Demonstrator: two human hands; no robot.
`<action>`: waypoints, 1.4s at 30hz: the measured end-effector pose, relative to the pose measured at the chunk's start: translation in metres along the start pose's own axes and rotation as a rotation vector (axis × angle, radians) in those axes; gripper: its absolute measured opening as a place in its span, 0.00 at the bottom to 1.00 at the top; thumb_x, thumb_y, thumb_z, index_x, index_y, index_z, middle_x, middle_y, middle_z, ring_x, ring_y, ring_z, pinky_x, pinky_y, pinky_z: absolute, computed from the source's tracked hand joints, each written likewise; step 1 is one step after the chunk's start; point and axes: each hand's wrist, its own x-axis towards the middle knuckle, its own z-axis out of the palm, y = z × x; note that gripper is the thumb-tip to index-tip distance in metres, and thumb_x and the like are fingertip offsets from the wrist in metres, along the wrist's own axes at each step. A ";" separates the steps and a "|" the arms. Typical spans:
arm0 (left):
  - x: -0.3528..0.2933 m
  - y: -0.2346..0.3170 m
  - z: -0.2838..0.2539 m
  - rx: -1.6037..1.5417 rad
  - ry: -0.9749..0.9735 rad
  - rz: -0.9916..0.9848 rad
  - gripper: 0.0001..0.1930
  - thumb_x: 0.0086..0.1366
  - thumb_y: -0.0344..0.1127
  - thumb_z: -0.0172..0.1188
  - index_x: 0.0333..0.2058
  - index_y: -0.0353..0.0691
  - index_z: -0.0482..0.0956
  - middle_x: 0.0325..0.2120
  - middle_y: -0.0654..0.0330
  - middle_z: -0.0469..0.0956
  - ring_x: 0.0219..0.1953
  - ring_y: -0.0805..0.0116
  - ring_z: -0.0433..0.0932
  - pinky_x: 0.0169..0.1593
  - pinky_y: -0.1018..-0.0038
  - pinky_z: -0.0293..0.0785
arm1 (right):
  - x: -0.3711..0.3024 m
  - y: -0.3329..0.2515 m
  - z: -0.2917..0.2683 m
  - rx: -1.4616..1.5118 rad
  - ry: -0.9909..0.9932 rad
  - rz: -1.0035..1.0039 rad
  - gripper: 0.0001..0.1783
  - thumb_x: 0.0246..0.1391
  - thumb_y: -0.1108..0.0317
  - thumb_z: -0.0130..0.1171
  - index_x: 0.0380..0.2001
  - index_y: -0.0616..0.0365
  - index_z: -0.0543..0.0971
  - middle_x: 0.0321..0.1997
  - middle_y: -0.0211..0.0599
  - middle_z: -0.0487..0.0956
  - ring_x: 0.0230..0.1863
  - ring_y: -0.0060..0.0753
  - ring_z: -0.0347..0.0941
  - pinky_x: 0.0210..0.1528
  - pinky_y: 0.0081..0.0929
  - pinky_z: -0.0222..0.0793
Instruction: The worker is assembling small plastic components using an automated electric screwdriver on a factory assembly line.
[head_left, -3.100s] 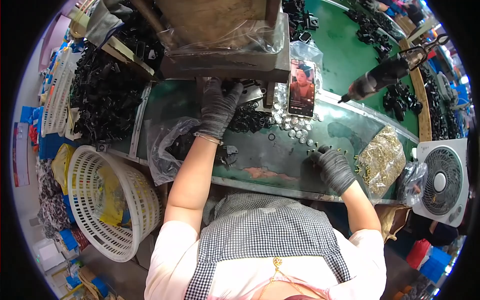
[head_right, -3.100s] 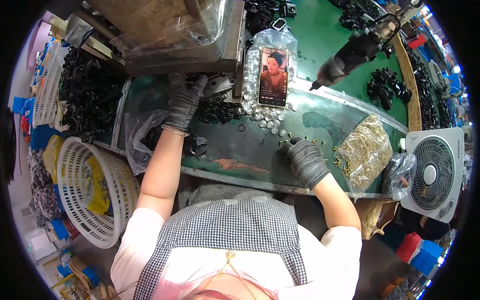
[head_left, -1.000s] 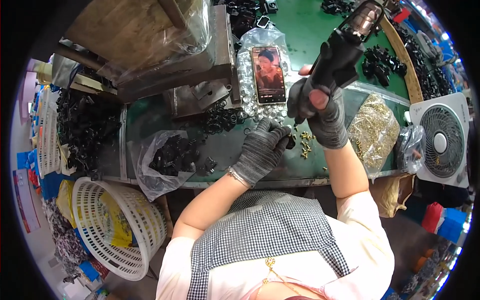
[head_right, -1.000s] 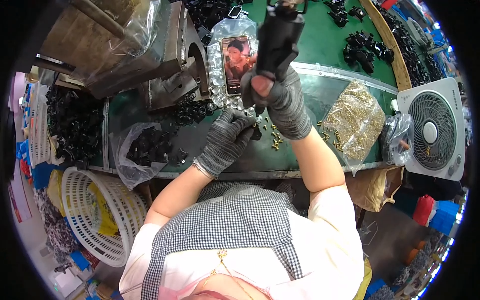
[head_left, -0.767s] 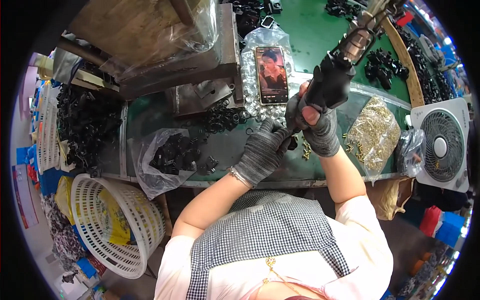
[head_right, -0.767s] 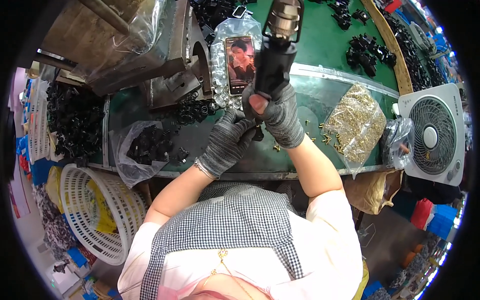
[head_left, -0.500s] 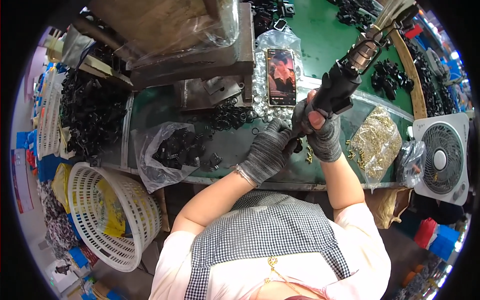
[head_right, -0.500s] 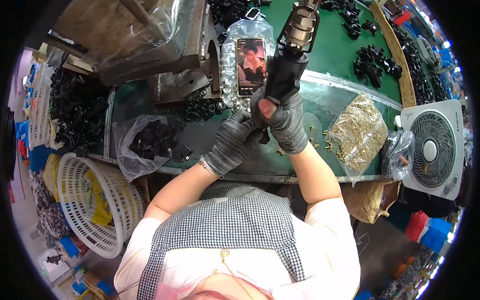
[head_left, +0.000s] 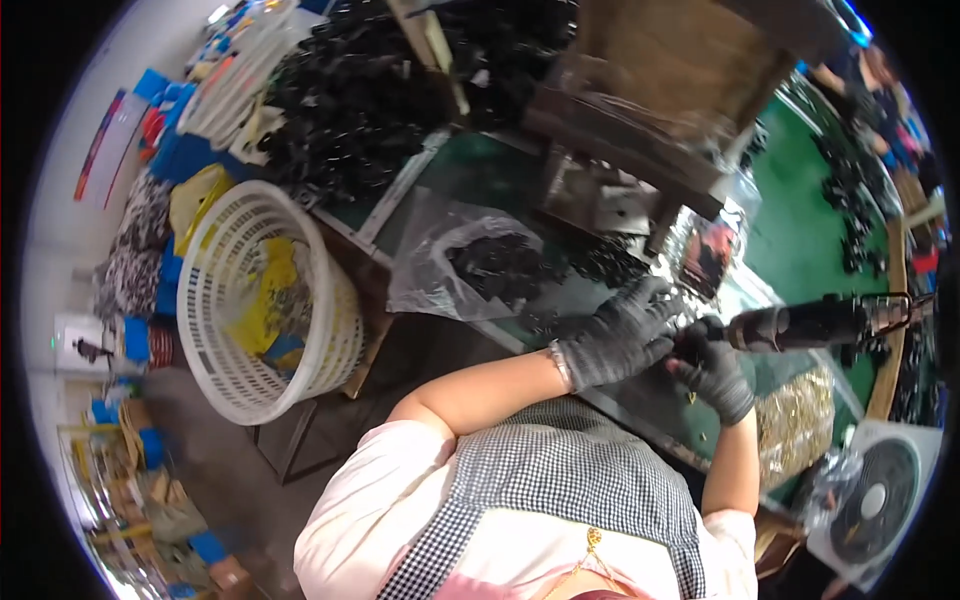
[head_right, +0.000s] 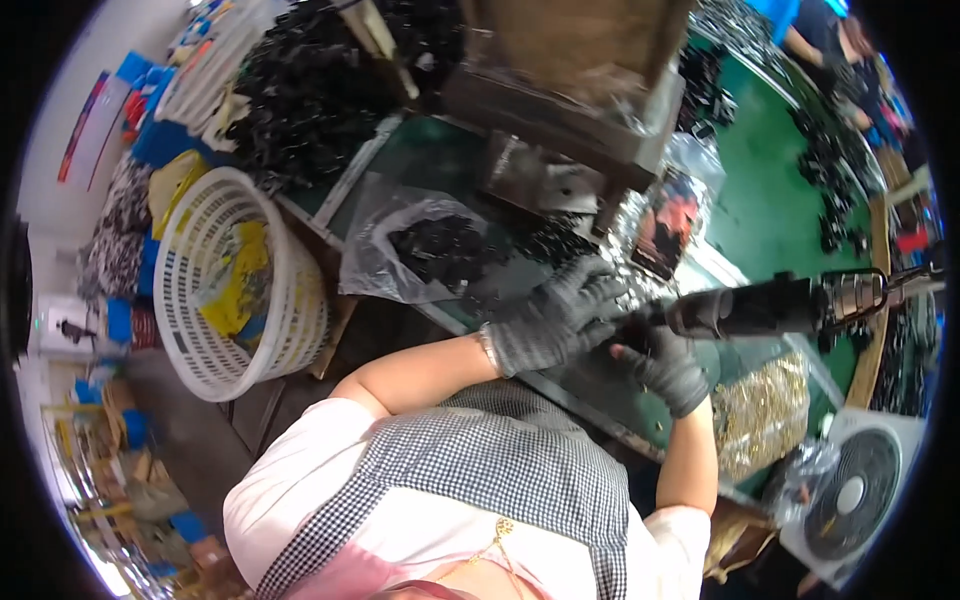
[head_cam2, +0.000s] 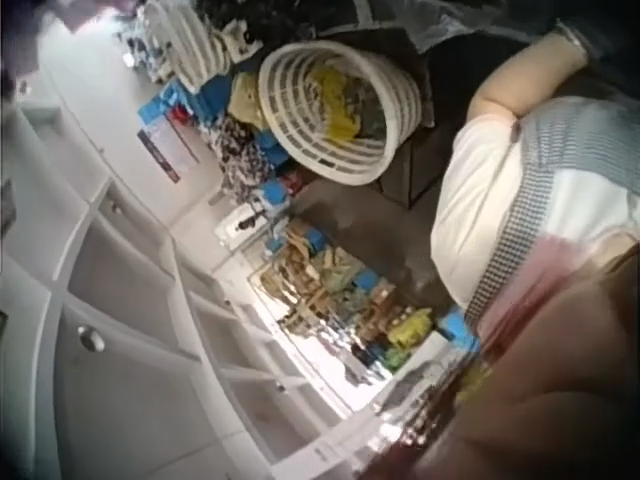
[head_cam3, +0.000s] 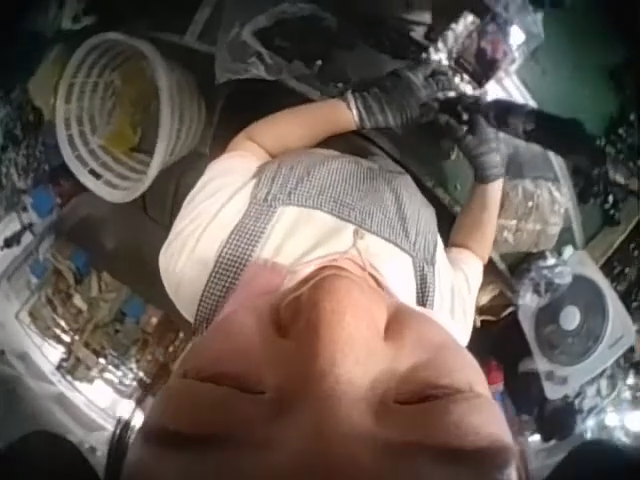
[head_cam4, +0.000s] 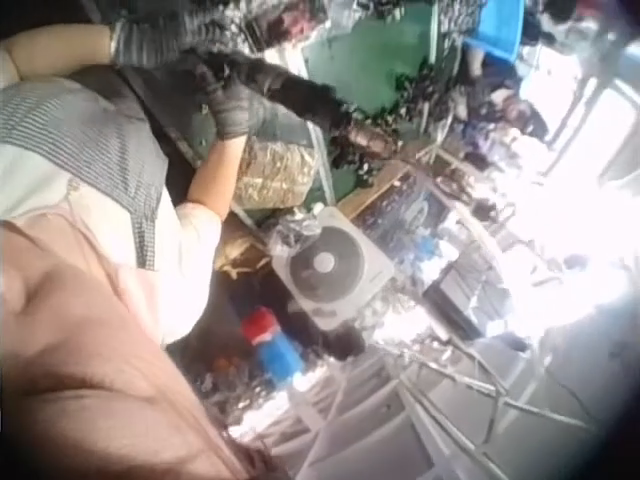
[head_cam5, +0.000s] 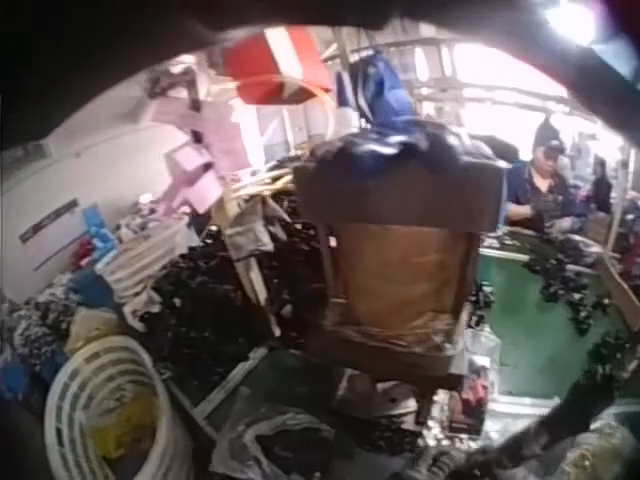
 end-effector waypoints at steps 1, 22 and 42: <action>-0.003 -0.008 -0.017 0.028 0.015 -0.042 0.25 0.52 0.38 0.63 0.50 0.36 0.73 0.46 0.44 0.71 0.51 0.47 0.71 0.52 0.59 0.71 | 0.001 -0.003 -0.003 -0.006 -0.018 -0.025 0.24 0.43 0.55 0.72 0.40 0.54 0.76 0.37 0.32 0.73 0.38 0.28 0.70 0.37 0.29 0.70; -0.076 -0.229 -0.280 0.837 0.331 -0.719 0.27 0.45 0.41 0.72 0.45 0.41 0.77 0.44 0.53 0.77 0.49 0.54 0.75 0.52 0.62 0.71 | 0.035 0.110 0.004 -0.515 0.467 -0.012 0.15 0.41 0.80 0.59 0.37 0.56 0.78 0.37 0.45 0.74 0.32 0.47 0.74 0.35 0.37 0.71; -0.076 -0.038 -0.049 -0.341 -0.189 -0.630 0.22 0.53 0.39 0.69 0.45 0.36 0.76 0.44 0.56 0.76 0.46 0.69 0.75 0.51 0.70 0.72 | 0.039 0.047 0.012 -0.604 0.454 0.046 0.13 0.43 0.72 0.58 0.37 0.53 0.78 0.38 0.46 0.77 0.38 0.56 0.74 0.40 0.45 0.72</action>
